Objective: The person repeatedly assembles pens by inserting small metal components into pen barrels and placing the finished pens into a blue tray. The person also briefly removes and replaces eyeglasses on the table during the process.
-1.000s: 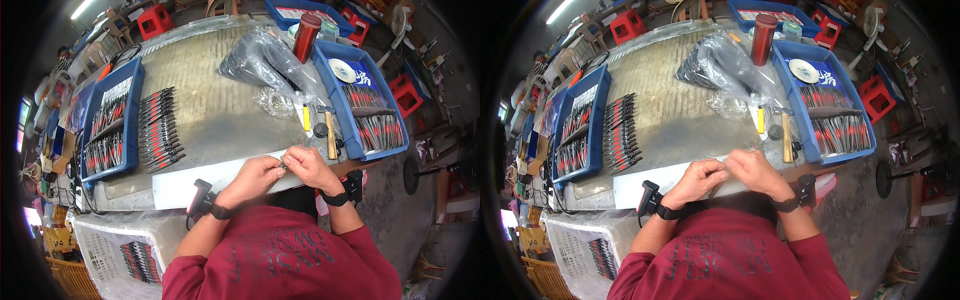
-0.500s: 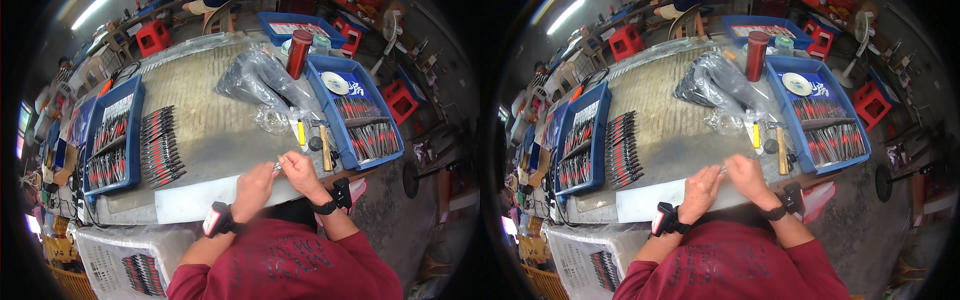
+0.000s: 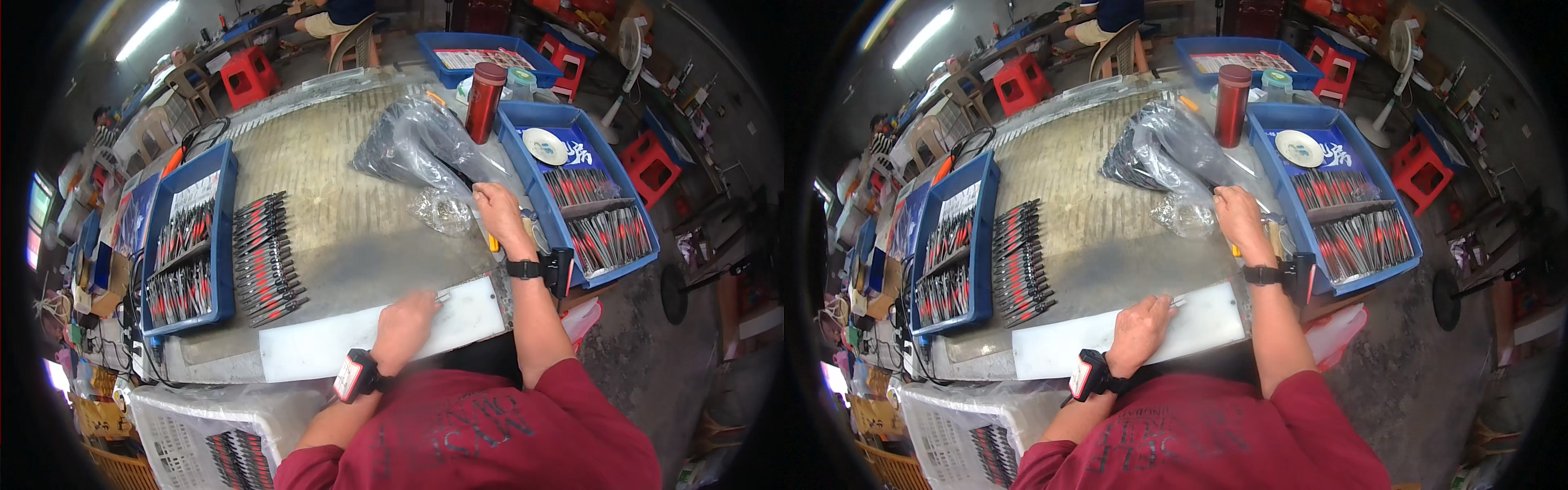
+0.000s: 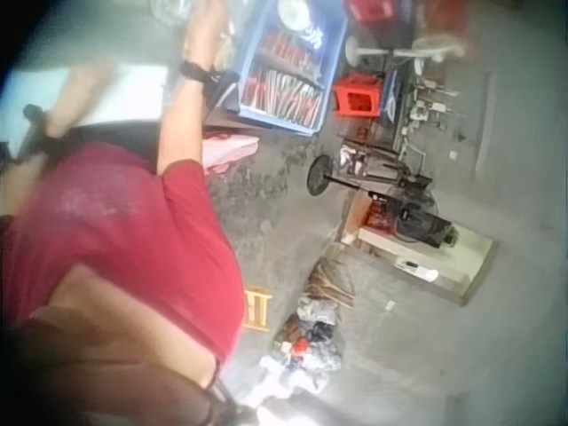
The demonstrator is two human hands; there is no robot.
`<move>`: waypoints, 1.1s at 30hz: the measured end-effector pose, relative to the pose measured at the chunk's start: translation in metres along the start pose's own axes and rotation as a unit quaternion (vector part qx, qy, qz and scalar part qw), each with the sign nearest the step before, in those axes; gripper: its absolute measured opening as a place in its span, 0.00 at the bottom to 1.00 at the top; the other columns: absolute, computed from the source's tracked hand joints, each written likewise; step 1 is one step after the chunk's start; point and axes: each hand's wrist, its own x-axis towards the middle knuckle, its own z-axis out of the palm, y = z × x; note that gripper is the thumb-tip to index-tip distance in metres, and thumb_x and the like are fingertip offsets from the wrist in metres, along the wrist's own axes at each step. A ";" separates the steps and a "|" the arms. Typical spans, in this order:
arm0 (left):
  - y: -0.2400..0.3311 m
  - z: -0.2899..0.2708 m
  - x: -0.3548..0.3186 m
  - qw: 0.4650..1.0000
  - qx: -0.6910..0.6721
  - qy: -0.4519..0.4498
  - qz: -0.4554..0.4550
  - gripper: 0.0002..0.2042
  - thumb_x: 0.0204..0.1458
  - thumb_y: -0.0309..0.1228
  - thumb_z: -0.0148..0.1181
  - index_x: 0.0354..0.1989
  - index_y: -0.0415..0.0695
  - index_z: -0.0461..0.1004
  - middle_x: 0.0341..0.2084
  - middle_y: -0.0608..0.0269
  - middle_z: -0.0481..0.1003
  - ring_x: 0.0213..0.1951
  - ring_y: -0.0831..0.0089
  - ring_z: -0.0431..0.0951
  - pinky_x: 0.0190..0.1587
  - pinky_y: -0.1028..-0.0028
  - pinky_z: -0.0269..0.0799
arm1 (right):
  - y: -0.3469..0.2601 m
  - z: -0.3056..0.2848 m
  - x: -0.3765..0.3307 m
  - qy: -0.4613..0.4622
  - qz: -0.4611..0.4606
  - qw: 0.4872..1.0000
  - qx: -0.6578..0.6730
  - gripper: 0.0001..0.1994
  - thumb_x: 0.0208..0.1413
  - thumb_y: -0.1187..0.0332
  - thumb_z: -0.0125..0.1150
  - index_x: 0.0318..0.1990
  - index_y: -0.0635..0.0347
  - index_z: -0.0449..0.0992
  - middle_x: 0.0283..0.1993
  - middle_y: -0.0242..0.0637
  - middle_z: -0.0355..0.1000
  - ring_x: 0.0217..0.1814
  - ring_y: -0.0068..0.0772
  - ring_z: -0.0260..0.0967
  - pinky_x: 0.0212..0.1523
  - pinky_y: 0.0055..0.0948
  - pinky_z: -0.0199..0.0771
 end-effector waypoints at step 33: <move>0.001 -0.004 0.004 1.000 -0.012 -0.002 0.006 0.07 0.49 0.30 0.60 0.32 0.43 0.69 0.17 0.57 0.67 0.19 0.56 0.72 0.20 0.61 0.68 | -0.013 0.015 0.002 0.073 0.084 0.991 0.076 0.10 0.48 0.70 0.61 0.35 0.67 0.74 0.29 0.39 0.72 0.28 0.27 0.68 0.31 0.25 0.68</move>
